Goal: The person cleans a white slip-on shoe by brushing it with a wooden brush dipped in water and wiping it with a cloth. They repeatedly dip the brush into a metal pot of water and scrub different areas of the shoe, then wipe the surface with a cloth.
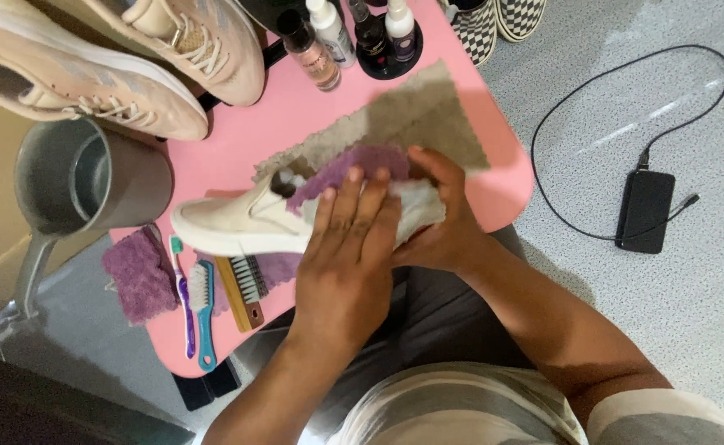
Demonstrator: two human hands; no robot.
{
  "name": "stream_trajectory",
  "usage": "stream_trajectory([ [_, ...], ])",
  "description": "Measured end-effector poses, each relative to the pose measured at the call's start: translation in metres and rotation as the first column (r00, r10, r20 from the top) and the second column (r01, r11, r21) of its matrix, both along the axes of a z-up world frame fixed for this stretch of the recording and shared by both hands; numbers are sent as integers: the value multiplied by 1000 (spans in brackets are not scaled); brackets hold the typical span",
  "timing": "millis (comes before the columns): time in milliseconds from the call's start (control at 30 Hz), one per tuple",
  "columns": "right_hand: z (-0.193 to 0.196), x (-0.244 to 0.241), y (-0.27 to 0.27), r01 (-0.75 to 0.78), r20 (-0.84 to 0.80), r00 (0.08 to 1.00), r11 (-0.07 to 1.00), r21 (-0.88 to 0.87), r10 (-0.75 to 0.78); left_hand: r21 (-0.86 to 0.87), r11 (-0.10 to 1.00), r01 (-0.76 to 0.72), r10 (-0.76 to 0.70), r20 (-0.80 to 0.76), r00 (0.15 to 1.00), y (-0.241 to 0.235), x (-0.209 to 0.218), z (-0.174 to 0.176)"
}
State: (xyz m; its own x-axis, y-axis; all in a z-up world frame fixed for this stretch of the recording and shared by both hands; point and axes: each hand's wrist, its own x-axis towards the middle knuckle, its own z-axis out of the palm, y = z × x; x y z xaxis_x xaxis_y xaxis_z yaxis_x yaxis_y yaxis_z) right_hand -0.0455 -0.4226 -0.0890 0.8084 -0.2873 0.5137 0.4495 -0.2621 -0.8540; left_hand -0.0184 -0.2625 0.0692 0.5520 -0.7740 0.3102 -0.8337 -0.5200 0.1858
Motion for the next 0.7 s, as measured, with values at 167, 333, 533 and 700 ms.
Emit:
stream_trajectory([
  [167, 29, 8, 12, -132, 56, 990, 986, 105, 127, -83, 991, 107, -111, -49, 993, 9, -12, -5],
  [333, 32, 7, 8, -462, 154, 887, 848, 261, 436, -213, 966, 147, -196, -232, 953, 31, -17, -8],
  [533, 47, 15, 3, -343, 95, 938, 931, 128, 332, 102, 558, -823, 453, -869, 200, 88, -30, 8],
  [700, 59, 9, 7, -286, 72, 957, 957, 50, 282, -303, 634, -712, 704, -154, 693, 81, -9, 5],
])
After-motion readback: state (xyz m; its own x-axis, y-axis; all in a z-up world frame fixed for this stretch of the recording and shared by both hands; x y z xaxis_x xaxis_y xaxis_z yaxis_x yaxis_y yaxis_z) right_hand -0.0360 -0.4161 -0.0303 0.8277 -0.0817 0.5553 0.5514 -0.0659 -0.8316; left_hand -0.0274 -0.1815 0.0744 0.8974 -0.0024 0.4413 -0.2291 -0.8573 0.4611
